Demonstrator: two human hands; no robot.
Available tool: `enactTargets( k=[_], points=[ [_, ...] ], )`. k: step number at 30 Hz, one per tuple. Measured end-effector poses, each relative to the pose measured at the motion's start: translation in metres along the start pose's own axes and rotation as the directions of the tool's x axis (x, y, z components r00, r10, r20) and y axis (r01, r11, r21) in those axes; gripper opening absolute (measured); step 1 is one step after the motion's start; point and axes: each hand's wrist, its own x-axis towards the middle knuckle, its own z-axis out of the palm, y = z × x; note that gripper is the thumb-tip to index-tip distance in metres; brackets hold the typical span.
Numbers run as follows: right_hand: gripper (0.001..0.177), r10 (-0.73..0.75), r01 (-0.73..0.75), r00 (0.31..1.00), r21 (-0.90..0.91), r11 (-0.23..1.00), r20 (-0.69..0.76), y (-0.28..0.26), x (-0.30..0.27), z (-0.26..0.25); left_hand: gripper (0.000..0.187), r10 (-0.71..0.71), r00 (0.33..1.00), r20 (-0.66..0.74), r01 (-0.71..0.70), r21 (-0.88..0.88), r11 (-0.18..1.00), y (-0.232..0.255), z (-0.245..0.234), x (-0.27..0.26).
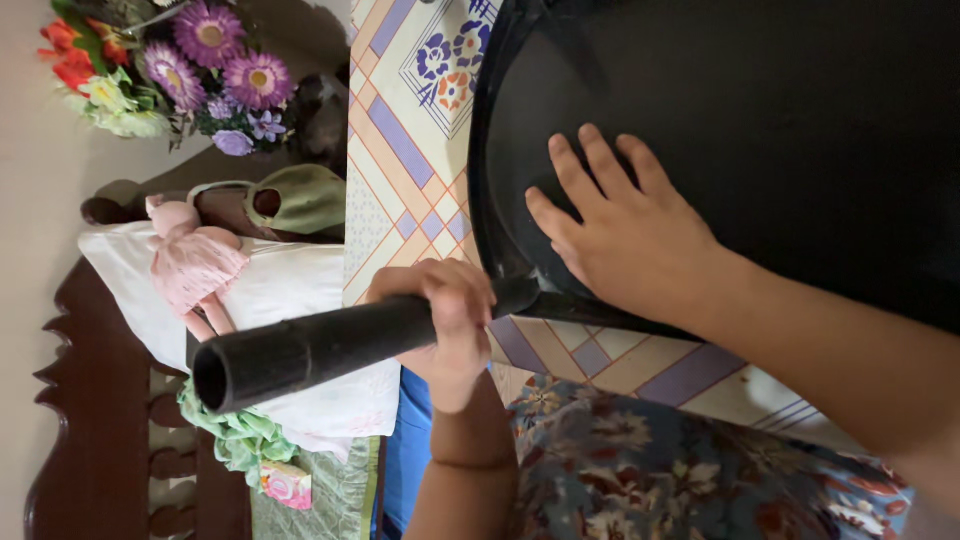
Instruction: The person pulls black plastic legs off the underside of a small two-tier side table, working one leg at a time and setting the removed legs on the tiled table surface. The clip shows only the disassembly portion of the work.
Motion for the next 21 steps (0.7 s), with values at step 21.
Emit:
enactTargets(
  k=[21],
  points=[
    [0.051, 0.026, -0.028, 1.000, 0.119, 0.993, 0.016, -0.006, -0.002, 0.005, 0.019, -0.227, 0.973, -0.046, 0.231, 0.136, 0.963, -0.046, -0.014, -0.028]
  ],
)
